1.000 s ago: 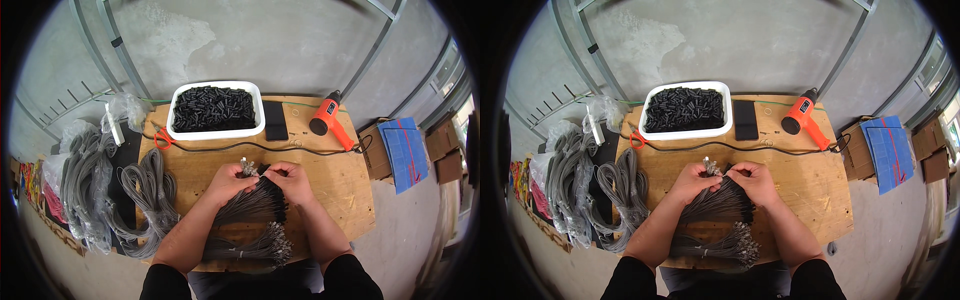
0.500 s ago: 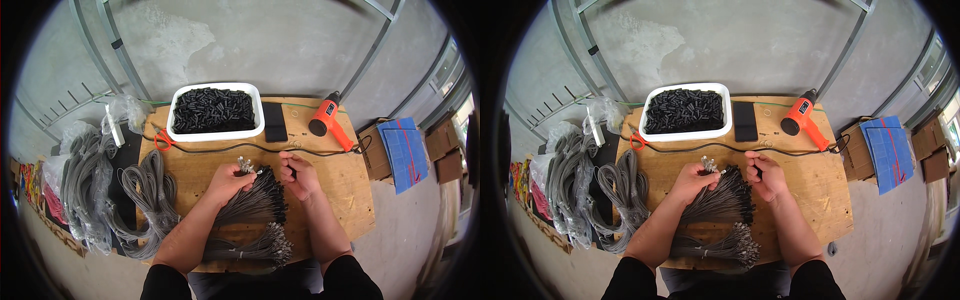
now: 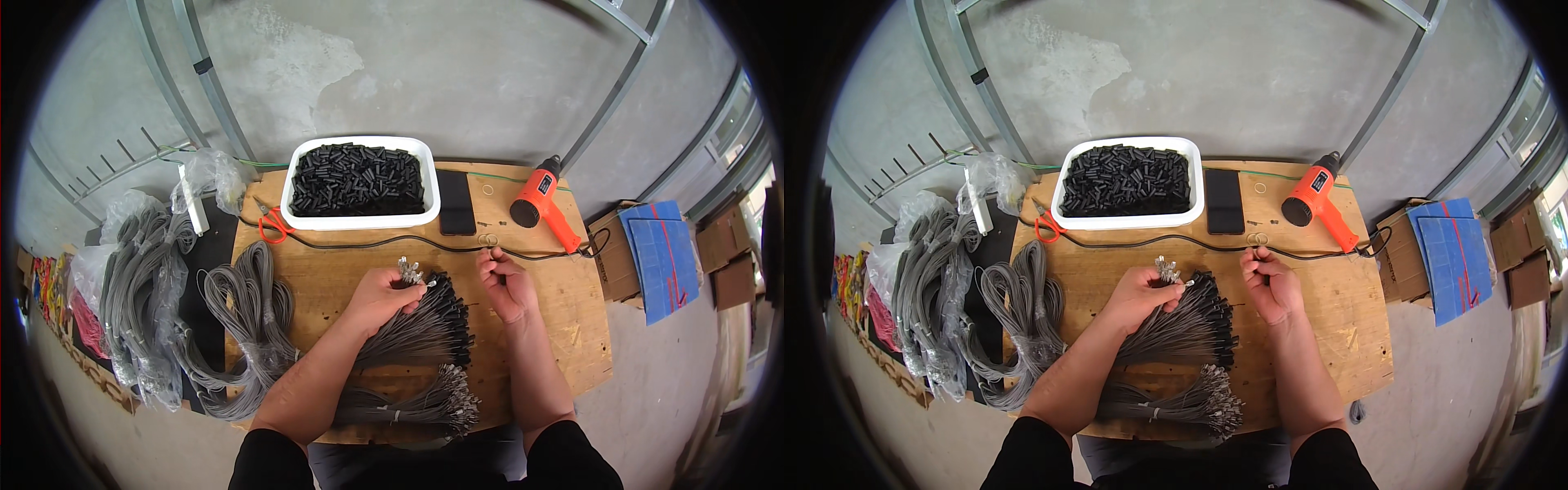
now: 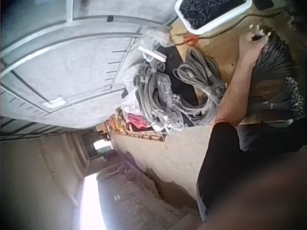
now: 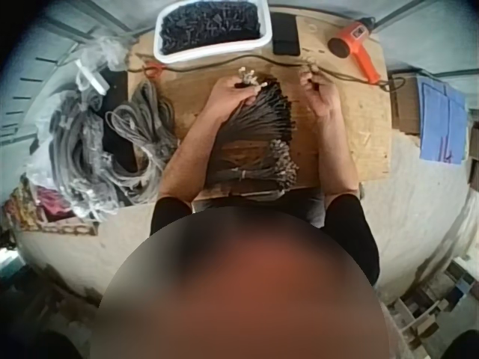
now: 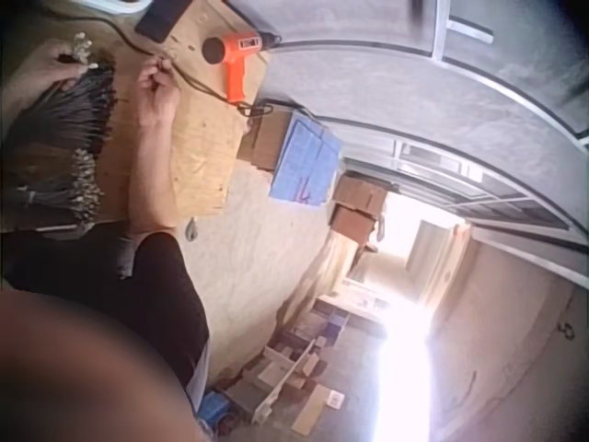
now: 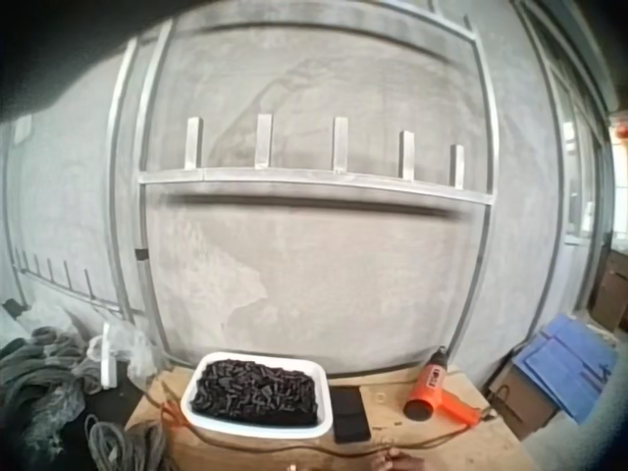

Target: Manually attaching small plastic insulation sleeves to the terminal ends of electrical wires.

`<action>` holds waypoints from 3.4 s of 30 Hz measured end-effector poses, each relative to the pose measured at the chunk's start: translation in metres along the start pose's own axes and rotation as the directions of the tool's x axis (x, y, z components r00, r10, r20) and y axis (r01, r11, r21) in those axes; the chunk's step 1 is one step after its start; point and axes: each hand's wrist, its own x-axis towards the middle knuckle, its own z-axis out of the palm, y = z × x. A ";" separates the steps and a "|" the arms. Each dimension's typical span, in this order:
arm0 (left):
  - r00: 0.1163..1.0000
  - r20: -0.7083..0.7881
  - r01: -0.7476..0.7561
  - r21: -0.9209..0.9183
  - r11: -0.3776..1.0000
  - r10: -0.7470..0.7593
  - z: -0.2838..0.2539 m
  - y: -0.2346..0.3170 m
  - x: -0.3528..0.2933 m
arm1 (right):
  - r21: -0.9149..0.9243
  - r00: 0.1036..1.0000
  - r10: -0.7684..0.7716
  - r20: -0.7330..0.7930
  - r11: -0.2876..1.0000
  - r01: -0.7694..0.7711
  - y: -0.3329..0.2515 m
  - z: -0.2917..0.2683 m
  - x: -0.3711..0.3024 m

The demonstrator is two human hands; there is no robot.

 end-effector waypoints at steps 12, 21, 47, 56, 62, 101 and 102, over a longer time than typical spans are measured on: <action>1.000 0.021 -0.020 0.004 1.000 0.020 -0.003 -0.001 0.002 | -0.191 0.995 0.098 0.011 0.977 -0.094 -0.014 0.008 -0.002; 1.000 0.017 -0.015 0.023 1.000 0.015 -0.004 -0.003 0.003 | -0.282 1.000 -0.010 -0.017 0.959 0.005 0.001 0.014 -0.017; 0.999 0.029 -0.014 -0.043 0.999 0.015 -0.002 -0.002 0.001 | -0.567 0.999 -0.010 0.047 0.823 0.035 0.021 0.036 -0.024; 0.999 0.029 -0.013 -0.032 0.999 0.014 0.002 0.003 -0.001 | -0.459 0.955 0.176 0.240 0.887 -0.047 0.018 0.027 -0.029; 0.999 0.022 -0.038 -0.038 0.999 0.039 0.004 0.004 -0.003 | -0.440 0.989 0.135 0.052 0.892 -0.099 0.024 0.033 -0.030; 0.995 0.056 -0.079 -0.065 0.995 0.083 0.003 0.003 -0.003 | -0.776 0.980 0.035 0.195 0.616 0.132 0.053 0.031 -0.044; 0.996 0.053 -0.075 -0.059 0.995 0.078 0.003 0.003 -0.003 | -0.780 0.979 0.023 0.202 0.609 0.146 0.053 0.031 -0.044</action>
